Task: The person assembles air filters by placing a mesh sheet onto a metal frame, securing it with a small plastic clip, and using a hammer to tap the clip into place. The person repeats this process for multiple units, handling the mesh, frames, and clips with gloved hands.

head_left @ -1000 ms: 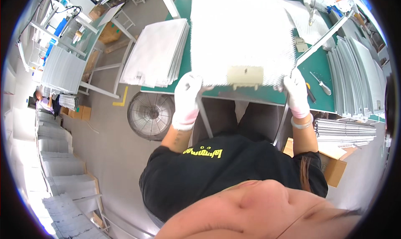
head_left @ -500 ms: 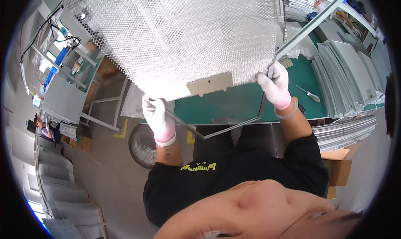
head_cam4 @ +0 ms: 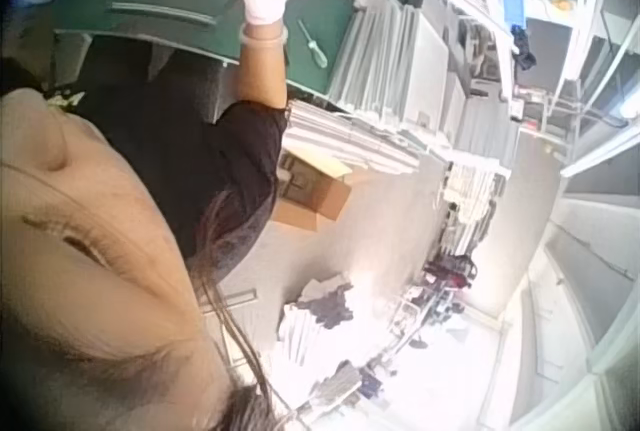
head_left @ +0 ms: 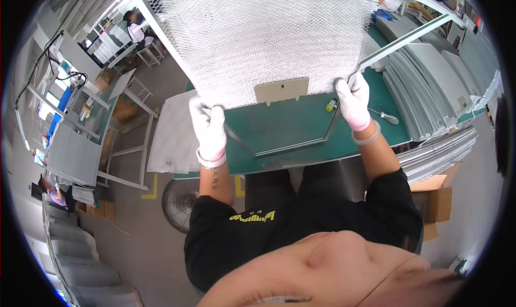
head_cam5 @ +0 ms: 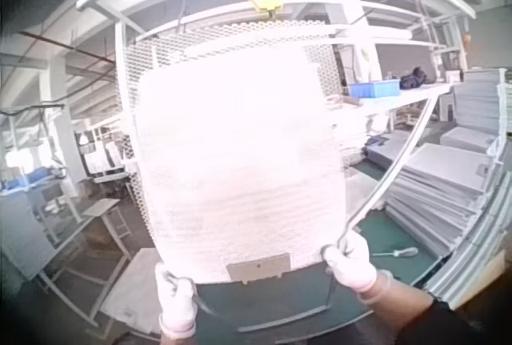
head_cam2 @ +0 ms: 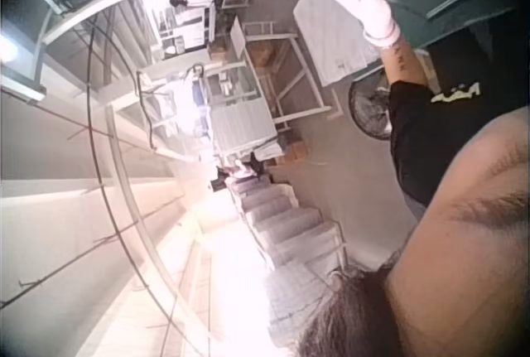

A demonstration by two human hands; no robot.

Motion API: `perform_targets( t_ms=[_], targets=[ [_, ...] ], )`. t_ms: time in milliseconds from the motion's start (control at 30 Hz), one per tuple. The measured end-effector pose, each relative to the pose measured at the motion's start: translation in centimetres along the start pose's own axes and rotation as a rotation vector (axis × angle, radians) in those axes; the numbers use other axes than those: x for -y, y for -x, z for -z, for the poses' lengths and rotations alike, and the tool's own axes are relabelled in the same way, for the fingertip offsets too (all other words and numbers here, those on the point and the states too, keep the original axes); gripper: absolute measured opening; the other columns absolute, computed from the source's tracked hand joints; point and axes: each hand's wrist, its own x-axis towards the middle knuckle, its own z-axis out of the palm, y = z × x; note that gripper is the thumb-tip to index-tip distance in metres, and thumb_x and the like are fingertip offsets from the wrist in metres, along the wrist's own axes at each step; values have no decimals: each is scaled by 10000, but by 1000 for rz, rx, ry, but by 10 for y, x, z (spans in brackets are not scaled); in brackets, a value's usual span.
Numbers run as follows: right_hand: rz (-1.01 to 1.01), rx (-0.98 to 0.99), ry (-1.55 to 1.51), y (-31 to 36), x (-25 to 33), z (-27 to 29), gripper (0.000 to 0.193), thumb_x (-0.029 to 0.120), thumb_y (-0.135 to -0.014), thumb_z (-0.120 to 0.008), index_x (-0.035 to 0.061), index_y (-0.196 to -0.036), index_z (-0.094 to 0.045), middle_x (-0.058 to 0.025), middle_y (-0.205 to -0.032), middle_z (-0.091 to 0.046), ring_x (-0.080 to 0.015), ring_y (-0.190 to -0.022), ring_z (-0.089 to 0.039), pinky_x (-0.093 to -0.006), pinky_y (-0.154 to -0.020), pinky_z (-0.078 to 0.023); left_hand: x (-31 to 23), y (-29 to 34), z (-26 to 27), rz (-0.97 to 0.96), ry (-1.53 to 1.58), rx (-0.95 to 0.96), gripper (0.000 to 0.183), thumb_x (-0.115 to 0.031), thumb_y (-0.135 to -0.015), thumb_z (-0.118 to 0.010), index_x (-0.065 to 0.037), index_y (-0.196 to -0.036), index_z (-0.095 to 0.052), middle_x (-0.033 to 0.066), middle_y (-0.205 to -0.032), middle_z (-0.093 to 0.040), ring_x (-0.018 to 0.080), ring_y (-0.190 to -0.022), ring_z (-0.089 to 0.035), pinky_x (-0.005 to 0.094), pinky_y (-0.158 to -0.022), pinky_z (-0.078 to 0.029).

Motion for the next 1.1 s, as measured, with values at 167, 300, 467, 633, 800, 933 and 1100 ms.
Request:
perform_targets(
  t_ms=[167,300,467,633,800,933,1100],
  targets=[
    [19,-111,106,-5,-4,-8,89,90,-956,-653,33,-952,-585,72,-760,-476,-18,-676,-386,-205,-596,-348,12,-1,-2,179,111,55,284,-60,-976,-507,-33,-1251,-440,44,-1092,-549,90,-910,-459,265,-845,-402],
    [106,-150,201,2,-45,18,148,94,-930,-696,55,-877,-563,81,-688,-409,-18,-631,-358,-215,-549,-327,10,-5,-24,190,40,-68,267,-14,-973,-509,2,-1238,-540,3,-998,-561,47,-831,-459,225,-744,-402],
    [55,-183,208,4,-25,0,171,70,-914,-707,63,-859,-546,78,-672,-396,-17,-615,-352,-206,-536,-313,6,-6,-30,144,43,-101,174,12,-956,-605,-12,-1126,-629,-72,-820,-548,-7,-672,-415,175,-589,-348],
    [-3,-271,42,3,-3,-24,152,38,-919,-682,55,-861,-543,71,-695,-421,-19,-633,-367,-204,-549,-329,8,-2,-25,196,10,-101,158,8,-944,-625,-23,-1098,-637,-74,-812,-539,-10,-655,-397,169,-578,-344],
    [-44,-148,130,6,-17,-1,154,40,-925,-675,53,-863,-534,69,-723,-440,-19,-662,-384,-203,-572,-345,16,3,-21,125,-90,-82,116,11,-923,-656,-28,-1032,-644,-75,-780,-507,-5,-635,-380,167,-563,-341],
    [-88,-125,120,5,-18,-4,154,52,-945,-652,58,-865,-521,64,-740,-454,-23,-675,-383,-207,-589,-352,24,7,-19,93,-91,-81,113,18,-915,-669,-33,-1004,-622,-72,-766,-502,-4,-641,-388,171,-568,-352],
    [-129,-44,115,6,-30,6,50,45,-955,-633,31,-974,-589,67,-784,-500,-30,-712,-415,-208,-624,-376,46,25,-9,218,-27,-23,120,24,-919,-658,-30,-1006,-595,-57,-786,-534,2,-675,-442,179,-599,-392]
  ],
)
